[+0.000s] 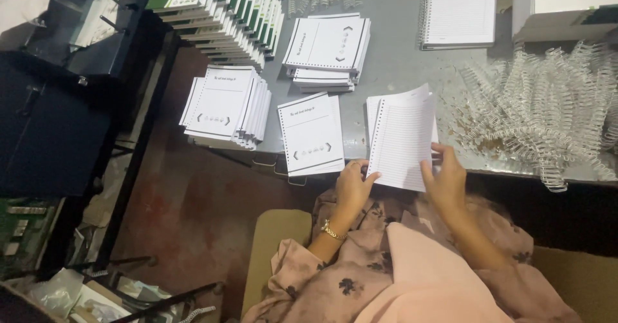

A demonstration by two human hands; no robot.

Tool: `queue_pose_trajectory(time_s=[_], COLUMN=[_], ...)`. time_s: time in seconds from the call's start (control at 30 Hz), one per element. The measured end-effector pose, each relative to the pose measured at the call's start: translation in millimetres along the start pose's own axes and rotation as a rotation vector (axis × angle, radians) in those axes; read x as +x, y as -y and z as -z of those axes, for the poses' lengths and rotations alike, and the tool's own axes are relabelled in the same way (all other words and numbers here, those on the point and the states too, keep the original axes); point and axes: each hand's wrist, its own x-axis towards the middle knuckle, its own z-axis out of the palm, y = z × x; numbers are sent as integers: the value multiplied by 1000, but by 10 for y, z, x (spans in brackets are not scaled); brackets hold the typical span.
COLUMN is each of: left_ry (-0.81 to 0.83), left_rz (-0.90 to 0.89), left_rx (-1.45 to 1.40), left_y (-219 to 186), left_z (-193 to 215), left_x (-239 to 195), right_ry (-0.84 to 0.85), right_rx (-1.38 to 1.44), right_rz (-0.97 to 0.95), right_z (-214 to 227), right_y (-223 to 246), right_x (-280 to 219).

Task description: Inspecting the pages of printed notebooks for quality control by flipping through them manually.

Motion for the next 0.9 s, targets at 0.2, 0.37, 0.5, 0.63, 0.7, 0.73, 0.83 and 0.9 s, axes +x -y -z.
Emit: queue_pose_trajectory(time_s=[0.2,0.37,0.5,0.63,0.7,0.73,0.83,0.9], left_ry=[-64,-14,-42,-73,-105,-112,-98,-134], left_rz=[-33,92,5,-185,-265,-272,-308,-309], left_rx=[-130,-485,-753,-674,-691,-694,-662,-692], left_y=[101,-169,63,-237,-422,-319,-291,-612], left_z=[-8,353,15,34,196,96,87,386], left_x=[93,73,249,297,338,452,596,319], right_ry=[217,322,307,162,97,94,167,228], right_rx=[217,547,562,182,234,233,392,567], right_rz=[-198,-343,-123,135,289,299,311,350], right_z=[-18,406,132,-35,136,152,203,286], right_y=[-290,253,-325,-1102,-659,-657,-421,-32], right_x=[290,-60,-133,163,415,467,628,556])
